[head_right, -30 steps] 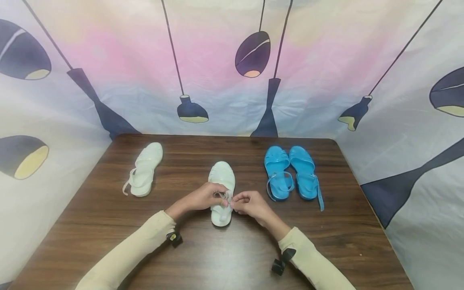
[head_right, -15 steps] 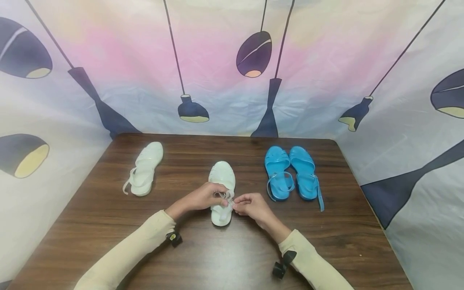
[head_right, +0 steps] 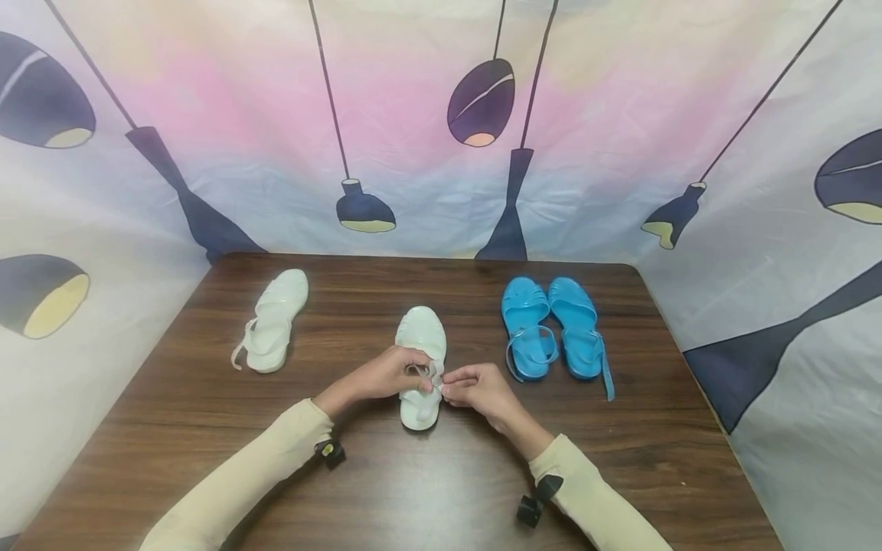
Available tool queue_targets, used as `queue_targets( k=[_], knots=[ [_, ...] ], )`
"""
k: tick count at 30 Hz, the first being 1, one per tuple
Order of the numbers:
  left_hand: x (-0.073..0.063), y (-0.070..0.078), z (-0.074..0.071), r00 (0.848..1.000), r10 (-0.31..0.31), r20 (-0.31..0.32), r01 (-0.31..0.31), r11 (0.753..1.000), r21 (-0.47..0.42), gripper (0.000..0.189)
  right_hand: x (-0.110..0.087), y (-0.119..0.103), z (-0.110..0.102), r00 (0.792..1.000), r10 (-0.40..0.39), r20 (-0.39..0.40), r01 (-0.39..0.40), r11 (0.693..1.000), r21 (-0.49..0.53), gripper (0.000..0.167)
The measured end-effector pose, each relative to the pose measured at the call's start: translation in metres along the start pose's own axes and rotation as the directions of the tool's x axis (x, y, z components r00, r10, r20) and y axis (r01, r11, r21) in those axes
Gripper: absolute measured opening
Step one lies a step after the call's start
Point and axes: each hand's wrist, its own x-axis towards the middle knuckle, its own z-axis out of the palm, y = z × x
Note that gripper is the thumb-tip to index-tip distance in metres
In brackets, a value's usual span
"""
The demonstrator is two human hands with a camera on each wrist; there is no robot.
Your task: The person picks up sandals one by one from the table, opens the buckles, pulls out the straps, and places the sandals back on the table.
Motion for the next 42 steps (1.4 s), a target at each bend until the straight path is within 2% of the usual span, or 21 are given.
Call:
queue_targets(
  k=[15,21,27,32,42],
  knots=[
    [0.002,0.002,-0.004,1.000,-0.020,-0.004,0.020,1.000,-0.010,0.018,0.005,0.001,0.008,0.994,-0.046,-0.100,0.044,0.999,-0.026,0.021],
    [0.001,0.000,-0.003,0.999,-0.043,-0.025,0.044,0.999,0.005,0.022,0.000,-0.002,0.009,0.988,-0.103,-0.113,0.089,0.989,-0.121,0.021],
    [0.000,-0.002,-0.002,0.998,-0.046,-0.031,0.045,0.999,-0.022,0.026,-0.006,-0.006,0.009,0.982,-0.154,-0.113,0.119,0.956,-0.268,0.026],
    [-0.001,-0.002,-0.003,0.999,-0.039,-0.033,0.038,0.999,-0.035,0.026,-0.011,-0.010,0.008,0.965,-0.229,-0.125,0.174,0.922,-0.346,0.032],
    [-0.001,0.000,-0.004,0.999,-0.033,-0.042,0.031,0.998,-0.052,0.027,-0.011,-0.011,0.013,0.926,-0.338,-0.166,0.236,0.865,-0.442,0.019]
  ],
)
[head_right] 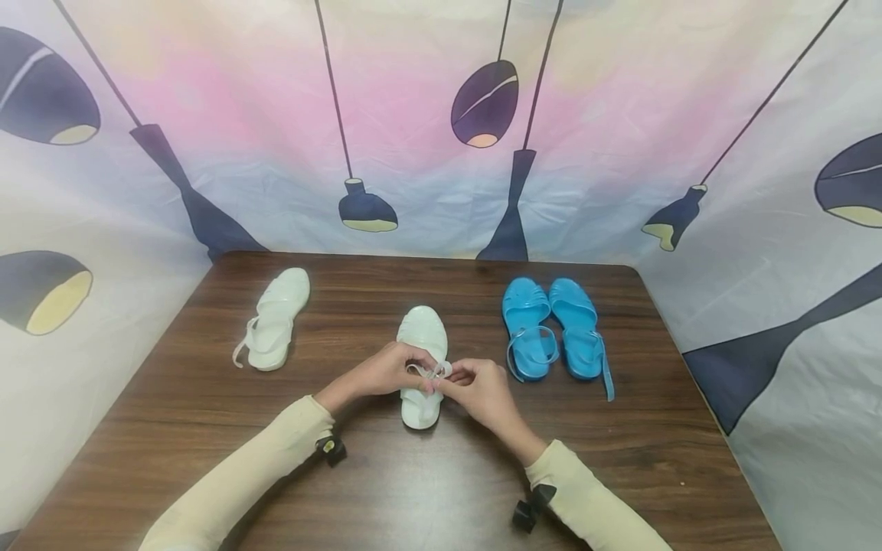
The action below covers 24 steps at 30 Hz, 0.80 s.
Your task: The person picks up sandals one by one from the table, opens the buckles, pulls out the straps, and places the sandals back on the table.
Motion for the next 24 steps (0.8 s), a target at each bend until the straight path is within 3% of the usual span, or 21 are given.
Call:
queue_targets(
  k=[14,24],
  knots=[
    [0.0004,0.0004,-0.0004,1.000,-0.018,0.013,0.018,1.000,-0.020,0.022,-0.0006,-0.0048,-0.0005,0.992,-0.115,-0.051,0.110,0.989,-0.101,0.014],
    [0.0039,0.0019,-0.0012,0.997,-0.054,0.055,0.057,0.997,-0.051,0.015,-0.0003,-0.0057,0.0039,0.969,-0.229,-0.092,0.214,0.966,-0.148,0.014]
  ],
)
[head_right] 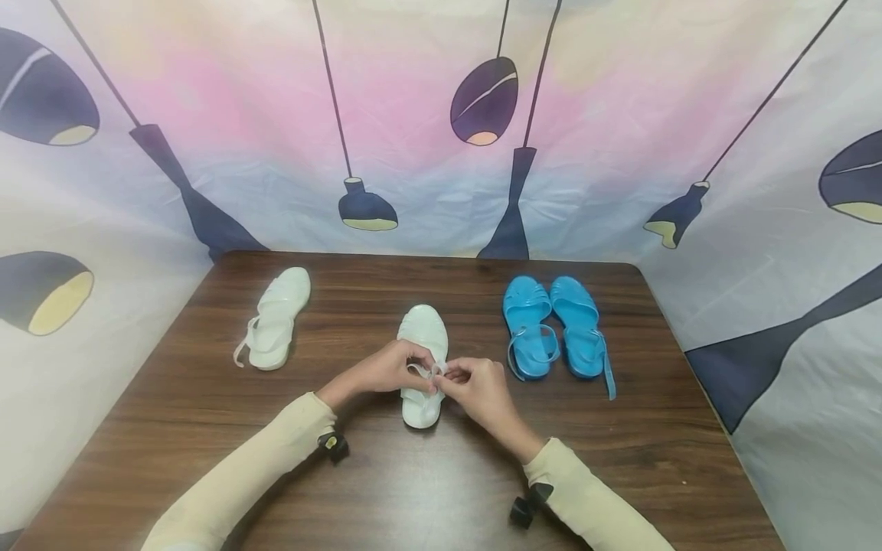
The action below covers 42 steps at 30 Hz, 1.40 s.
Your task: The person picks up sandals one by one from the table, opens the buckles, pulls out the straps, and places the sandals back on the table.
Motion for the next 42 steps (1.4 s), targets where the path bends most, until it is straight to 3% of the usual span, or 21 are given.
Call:
queue_targets(
  k=[19,29,35,42],
  knots=[
    [0.000,-0.004,-0.001,1.000,0.004,0.012,-0.004,1.000,-0.025,0.014,-0.007,-0.001,0.000,0.996,-0.056,-0.071,0.053,0.998,-0.042,0.018],
    [-0.002,-0.007,0.000,1.000,0.014,-0.001,-0.014,0.997,-0.069,0.015,0.001,-0.008,-0.012,0.976,-0.185,-0.117,0.178,0.982,-0.067,0.018],
    [-0.001,-0.007,0.001,1.000,0.007,-0.005,-0.007,0.998,-0.063,0.017,-0.002,-0.007,-0.029,0.995,-0.095,-0.041,0.091,0.992,-0.087,0.019],
    [-0.001,-0.005,0.000,1.000,-0.019,0.013,0.020,0.996,-0.089,0.020,-0.013,0.000,-0.043,1.000,-0.002,0.019,0.005,0.993,-0.117,0.018]
  ],
)
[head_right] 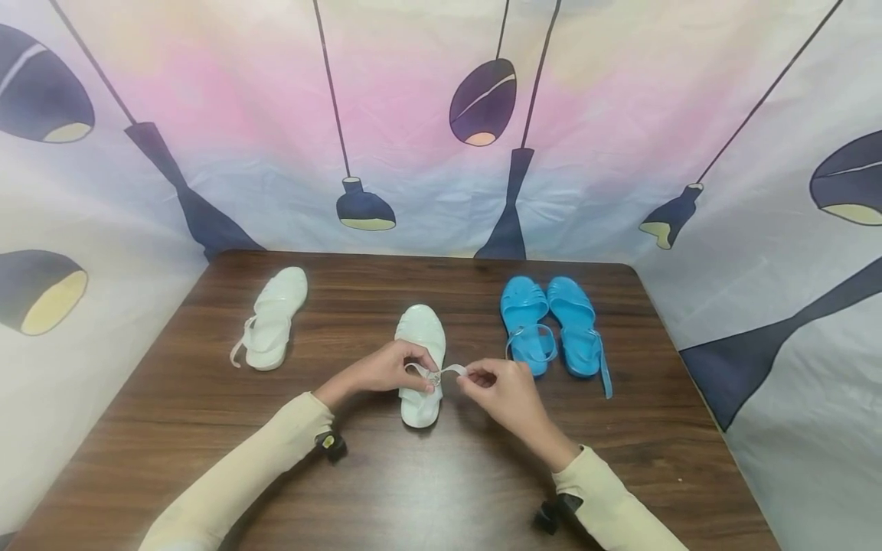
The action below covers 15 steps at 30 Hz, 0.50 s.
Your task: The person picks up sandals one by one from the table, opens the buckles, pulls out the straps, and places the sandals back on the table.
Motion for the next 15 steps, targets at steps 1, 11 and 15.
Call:
queue_targets(
  k=[1,11,15],
  knots=[
    [0.000,0.000,0.000,1.000,-0.003,0.001,0.003,1.000,-0.002,0.021,-0.001,0.001,-0.001,1.000,0.010,0.011,-0.010,1.000,-0.005,0.018],
    [-0.001,0.002,-0.002,1.000,-0.023,0.004,0.023,1.000,-0.016,0.025,-0.016,0.014,-0.001,0.978,0.122,0.169,-0.123,0.992,-0.003,0.013],
    [-0.001,0.002,-0.003,1.000,-0.020,0.005,0.020,1.000,-0.012,0.024,-0.019,0.018,0.001,0.957,0.151,0.247,-0.151,0.988,-0.019,0.011]
  ],
)
